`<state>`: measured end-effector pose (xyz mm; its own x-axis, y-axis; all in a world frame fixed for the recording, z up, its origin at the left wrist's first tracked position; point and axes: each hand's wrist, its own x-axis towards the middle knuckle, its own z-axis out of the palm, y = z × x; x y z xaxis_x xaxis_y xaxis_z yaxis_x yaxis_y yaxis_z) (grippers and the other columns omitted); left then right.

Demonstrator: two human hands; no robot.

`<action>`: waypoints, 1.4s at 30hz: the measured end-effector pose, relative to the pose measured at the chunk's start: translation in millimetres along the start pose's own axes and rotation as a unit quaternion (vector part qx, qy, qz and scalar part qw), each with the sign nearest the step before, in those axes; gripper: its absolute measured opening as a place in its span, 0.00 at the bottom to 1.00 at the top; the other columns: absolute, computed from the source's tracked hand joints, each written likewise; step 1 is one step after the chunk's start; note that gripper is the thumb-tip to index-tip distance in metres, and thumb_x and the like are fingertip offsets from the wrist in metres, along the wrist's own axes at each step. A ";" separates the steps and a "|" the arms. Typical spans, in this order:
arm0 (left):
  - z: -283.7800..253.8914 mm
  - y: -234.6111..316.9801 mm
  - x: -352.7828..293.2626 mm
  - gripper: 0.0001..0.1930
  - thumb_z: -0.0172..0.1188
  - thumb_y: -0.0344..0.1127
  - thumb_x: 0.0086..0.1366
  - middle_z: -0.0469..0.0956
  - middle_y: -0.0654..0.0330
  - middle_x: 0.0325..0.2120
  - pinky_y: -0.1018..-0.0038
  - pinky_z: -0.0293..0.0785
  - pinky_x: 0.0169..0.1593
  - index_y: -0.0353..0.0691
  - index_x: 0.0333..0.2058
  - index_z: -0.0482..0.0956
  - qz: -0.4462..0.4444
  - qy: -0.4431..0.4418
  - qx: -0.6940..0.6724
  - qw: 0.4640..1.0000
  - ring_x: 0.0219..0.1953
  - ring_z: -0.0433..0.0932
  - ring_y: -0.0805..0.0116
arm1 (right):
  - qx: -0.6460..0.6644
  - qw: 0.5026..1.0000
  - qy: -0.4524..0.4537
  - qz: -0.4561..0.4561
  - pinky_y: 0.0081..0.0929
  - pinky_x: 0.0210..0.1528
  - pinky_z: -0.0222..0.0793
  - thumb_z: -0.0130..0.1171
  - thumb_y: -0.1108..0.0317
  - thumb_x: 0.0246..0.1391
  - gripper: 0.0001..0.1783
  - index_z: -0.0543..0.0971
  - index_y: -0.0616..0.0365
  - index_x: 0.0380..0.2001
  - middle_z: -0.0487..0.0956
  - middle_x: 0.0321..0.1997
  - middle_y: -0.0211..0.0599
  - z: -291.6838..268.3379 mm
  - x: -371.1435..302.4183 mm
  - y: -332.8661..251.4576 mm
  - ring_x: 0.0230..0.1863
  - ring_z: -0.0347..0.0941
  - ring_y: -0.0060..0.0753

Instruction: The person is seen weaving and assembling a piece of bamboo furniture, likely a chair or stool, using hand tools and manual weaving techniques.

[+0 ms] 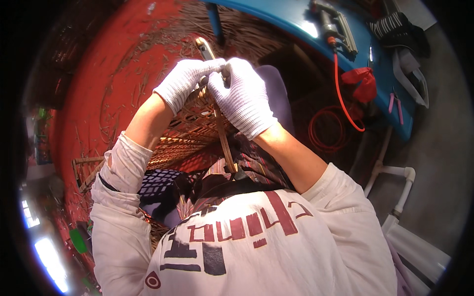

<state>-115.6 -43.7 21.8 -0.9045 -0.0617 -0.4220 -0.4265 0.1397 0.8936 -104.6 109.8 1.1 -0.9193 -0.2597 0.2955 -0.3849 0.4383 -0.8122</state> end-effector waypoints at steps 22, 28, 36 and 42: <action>-0.8 2.9 -2.4 0.15 0.63 0.47 0.61 0.70 0.71 0.17 0.77 0.59 0.24 0.41 0.23 0.78 0.056 0.013 0.110 0.992 0.20 0.64 0.81 | 0.092 0.989 0.118 0.022 0.23 0.30 0.69 0.60 0.64 0.56 0.10 0.79 0.60 0.35 0.78 0.27 0.35 -95.4 69.8 110.5 0.24 0.73 0.25; 2.6 6.6 -7.7 0.18 0.64 0.48 0.61 0.69 0.72 0.17 0.77 0.58 0.24 0.40 0.21 0.75 0.039 0.019 0.065 0.997 0.20 0.62 0.82 | -0.280 0.936 0.186 0.100 0.41 0.51 0.69 0.56 0.57 0.56 0.14 0.78 0.53 0.40 0.78 0.43 0.45 -159.4 133.8 181.5 0.45 0.75 0.46; 8.6 15.1 -11.3 0.15 0.63 0.44 0.62 0.72 0.70 0.19 0.79 0.63 0.27 0.38 0.25 0.77 -0.004 0.009 0.000 1.000 0.23 0.66 0.82 | -0.472 0.854 0.050 0.213 0.41 0.58 0.66 0.55 0.35 0.51 0.41 0.65 0.52 0.60 0.75 0.54 0.49 -146.2 220.5 225.3 0.57 0.71 0.49; -4.2 -2.1 -7.2 0.16 0.60 0.49 0.61 0.75 0.51 0.21 0.64 0.69 0.31 0.43 0.27 0.81 0.089 0.028 0.185 0.978 0.27 0.74 0.52 | -0.354 0.911 0.067 0.203 0.42 0.43 0.75 0.57 0.68 0.46 0.28 0.69 0.59 0.53 0.79 0.45 0.55 -146.6 254.7 260.0 0.48 0.77 0.48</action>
<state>-108.3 -47.7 23.7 -0.9678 -0.0570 -0.2453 -0.2403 0.5001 0.8319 -450.8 283.8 -61.1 -0.9810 0.1334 0.1412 0.0758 0.9320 -0.3544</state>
